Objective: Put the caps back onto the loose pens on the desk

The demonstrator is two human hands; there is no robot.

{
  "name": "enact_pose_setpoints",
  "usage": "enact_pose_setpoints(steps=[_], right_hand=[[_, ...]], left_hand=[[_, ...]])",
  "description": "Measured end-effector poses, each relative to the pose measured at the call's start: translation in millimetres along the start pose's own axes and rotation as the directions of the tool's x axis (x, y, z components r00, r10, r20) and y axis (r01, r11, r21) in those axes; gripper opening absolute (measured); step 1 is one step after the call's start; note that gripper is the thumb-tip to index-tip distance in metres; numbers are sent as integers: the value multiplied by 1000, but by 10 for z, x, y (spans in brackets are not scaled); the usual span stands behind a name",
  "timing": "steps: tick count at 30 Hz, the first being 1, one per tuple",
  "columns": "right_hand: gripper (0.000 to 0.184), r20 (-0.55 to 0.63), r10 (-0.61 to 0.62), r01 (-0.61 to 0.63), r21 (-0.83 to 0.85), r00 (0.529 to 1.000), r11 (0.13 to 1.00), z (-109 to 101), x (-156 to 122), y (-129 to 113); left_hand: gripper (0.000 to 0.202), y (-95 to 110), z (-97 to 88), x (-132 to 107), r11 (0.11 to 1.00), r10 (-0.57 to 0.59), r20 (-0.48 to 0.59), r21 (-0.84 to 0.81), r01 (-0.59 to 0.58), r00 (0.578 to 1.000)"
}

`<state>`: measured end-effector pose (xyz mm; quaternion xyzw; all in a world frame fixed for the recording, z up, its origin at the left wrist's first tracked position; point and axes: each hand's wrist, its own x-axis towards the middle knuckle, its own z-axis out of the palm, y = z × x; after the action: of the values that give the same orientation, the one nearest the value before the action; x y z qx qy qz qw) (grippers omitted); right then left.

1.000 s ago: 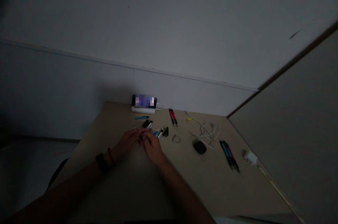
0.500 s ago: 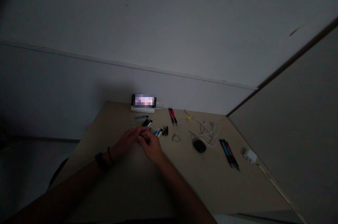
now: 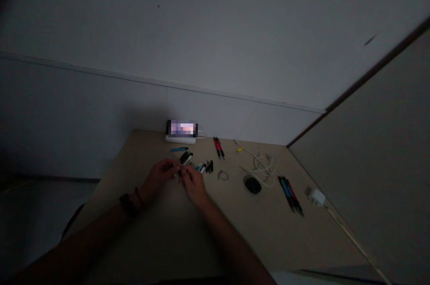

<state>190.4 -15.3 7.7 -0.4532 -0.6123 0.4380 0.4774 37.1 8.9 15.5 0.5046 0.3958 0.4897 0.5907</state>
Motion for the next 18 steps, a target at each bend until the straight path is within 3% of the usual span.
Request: enact_pose_setpoints(steps=[12, 18], right_hand=[[49, -43, 69, -68, 20, 997, 997, -6, 4, 42], [50, -47, 73, -69, 73, 996, 995, 11, -8, 26]], left_hand=[[35, -3, -5, 4, 999, -41, -8, -16, 40, 999], [35, 50, 2, -22, 999, -8, 54, 31, 6, 999]])
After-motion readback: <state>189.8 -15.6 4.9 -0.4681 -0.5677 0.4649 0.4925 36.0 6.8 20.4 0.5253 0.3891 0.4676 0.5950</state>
